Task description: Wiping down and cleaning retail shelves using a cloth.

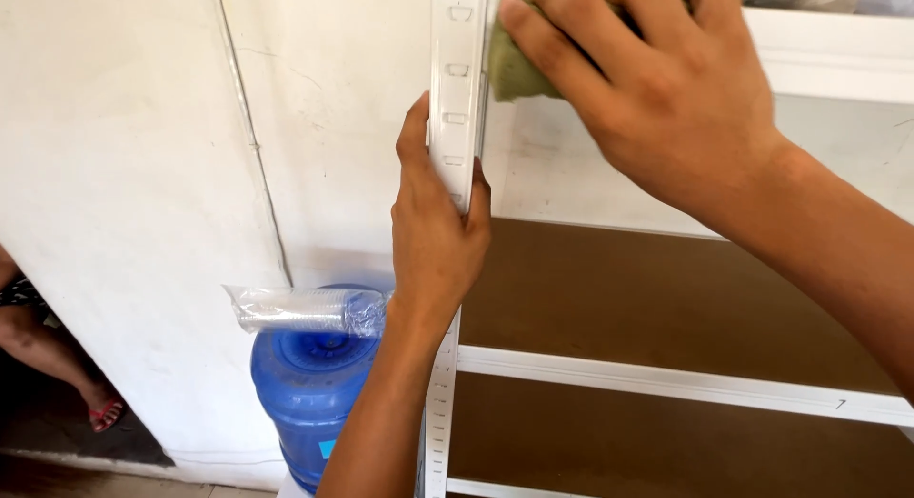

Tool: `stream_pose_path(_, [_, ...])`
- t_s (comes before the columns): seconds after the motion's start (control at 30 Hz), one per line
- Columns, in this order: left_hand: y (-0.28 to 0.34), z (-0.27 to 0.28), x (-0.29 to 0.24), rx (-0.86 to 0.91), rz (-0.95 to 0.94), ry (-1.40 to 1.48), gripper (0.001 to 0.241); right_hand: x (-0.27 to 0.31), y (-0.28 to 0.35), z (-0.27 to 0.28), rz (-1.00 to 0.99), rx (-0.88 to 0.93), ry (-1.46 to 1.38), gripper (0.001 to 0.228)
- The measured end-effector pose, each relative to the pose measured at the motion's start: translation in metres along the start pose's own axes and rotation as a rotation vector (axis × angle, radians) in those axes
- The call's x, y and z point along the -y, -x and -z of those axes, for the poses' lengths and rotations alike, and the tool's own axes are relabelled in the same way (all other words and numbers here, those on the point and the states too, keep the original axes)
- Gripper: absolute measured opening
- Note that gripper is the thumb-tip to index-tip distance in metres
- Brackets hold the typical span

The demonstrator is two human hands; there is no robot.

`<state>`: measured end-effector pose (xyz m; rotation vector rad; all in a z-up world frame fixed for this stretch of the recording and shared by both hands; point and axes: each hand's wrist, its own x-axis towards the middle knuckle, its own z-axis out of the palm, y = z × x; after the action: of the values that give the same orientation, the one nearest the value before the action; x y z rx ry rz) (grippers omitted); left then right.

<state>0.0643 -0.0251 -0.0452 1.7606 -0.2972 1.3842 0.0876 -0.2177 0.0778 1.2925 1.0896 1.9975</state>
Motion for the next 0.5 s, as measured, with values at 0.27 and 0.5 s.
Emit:
stream_pose_path(0.27, [-0.002,0.002,-0.007,0.008,0.043,0.007,0.073,0.004,-0.013,0.017,-0.091,0.156,0.005,0.038])
stream_pose_path(0.5, [-0.001,0.007,-0.003,0.017,-0.043,0.043,0.072,0.01,-0.017,-0.008,0.03,0.018,0.062,0.035])
